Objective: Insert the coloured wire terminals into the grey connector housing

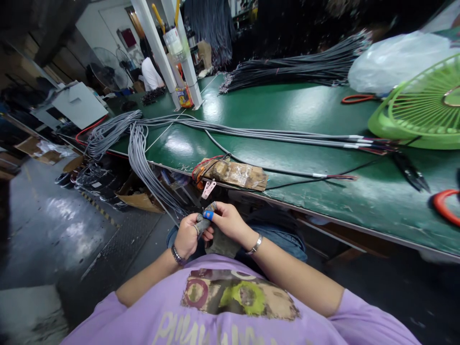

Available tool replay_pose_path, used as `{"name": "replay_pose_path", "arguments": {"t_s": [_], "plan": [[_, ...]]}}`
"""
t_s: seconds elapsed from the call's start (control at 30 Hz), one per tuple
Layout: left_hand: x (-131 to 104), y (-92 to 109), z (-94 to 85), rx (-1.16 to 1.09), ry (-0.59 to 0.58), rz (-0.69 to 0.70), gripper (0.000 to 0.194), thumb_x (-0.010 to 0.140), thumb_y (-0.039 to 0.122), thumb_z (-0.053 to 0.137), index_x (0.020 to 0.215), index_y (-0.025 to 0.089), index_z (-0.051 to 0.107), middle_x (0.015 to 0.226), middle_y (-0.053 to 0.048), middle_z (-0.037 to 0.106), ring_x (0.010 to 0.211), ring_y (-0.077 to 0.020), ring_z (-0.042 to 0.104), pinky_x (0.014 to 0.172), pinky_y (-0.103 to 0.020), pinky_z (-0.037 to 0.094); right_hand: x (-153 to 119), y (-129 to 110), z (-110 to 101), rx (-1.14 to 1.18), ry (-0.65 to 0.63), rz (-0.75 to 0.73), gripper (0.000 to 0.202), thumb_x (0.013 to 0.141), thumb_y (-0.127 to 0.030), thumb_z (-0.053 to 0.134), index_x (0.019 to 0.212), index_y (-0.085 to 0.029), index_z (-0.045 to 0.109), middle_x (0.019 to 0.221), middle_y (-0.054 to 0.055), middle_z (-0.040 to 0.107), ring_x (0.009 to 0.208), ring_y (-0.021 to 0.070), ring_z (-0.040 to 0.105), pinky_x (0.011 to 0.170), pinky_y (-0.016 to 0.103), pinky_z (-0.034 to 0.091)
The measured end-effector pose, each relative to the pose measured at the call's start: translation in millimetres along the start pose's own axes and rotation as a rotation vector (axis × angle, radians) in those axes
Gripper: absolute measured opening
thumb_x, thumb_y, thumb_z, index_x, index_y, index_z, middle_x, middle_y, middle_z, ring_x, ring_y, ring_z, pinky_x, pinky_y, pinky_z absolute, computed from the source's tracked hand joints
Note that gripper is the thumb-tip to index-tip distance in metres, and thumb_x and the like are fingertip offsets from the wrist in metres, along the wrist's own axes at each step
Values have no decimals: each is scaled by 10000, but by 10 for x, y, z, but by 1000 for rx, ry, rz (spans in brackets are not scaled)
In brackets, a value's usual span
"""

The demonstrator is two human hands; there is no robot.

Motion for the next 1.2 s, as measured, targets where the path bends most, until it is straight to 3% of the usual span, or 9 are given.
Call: {"name": "replay_pose_path", "arguments": {"t_s": [0.27, 0.5, 0.73, 1.0, 1.2], "plan": [[-25, 8, -8, -84, 113, 88, 275, 661, 397, 689, 673, 153, 561, 551, -17, 636, 408, -111, 560, 398, -206, 404, -39, 41, 44, 85, 143, 64, 321, 672, -468, 704, 682, -166, 597, 628, -7, 564, 593, 114, 474, 585, 261, 386], [-13, -34, 22, 84, -55, 3, 270, 638, 375, 706, 655, 152, 552, 533, -13, 625, 396, -109, 556, 354, -184, 343, -48, 77, 73, 167, 143, 114, 357, 621, -471, 750, 640, -166, 565, 569, -31, 524, 525, 92, 423, 526, 250, 350], [-14, -30, -26, -49, 31, 102, 280, 660, 399, 685, 676, 154, 550, 583, -23, 648, 430, -107, 581, 361, -175, 320, -43, 141, 34, 259, 258, 195, 419, 579, -507, 765, 622, -179, 509, 592, -38, 519, 555, 99, 459, 555, 250, 378], [-10, -26, -30, -57, 8, 43, 292, 623, 408, 693, 661, 157, 549, 548, -18, 633, 404, -103, 563, 353, -175, 292, -58, 19, -12, 395, 45, 252, 353, 629, -463, 748, 772, -166, 622, 722, 7, 604, 610, 107, 522, 610, 261, 434], [-28, -16, -18, -34, -20, 23, 275, 624, 397, 680, 644, 157, 547, 531, -11, 623, 389, -97, 552, 344, -175, 288, -5, -78, -2, 269, -111, 275, 314, 561, -328, 799, 780, -150, 663, 730, 11, 634, 650, 122, 557, 632, 264, 433]]}}
Point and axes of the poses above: each hand's wrist, its own x-axis towards the middle knuckle, its own z-axis out of the palm, y = z × x, the point moved 3 cm from there along x, towards the middle knuckle
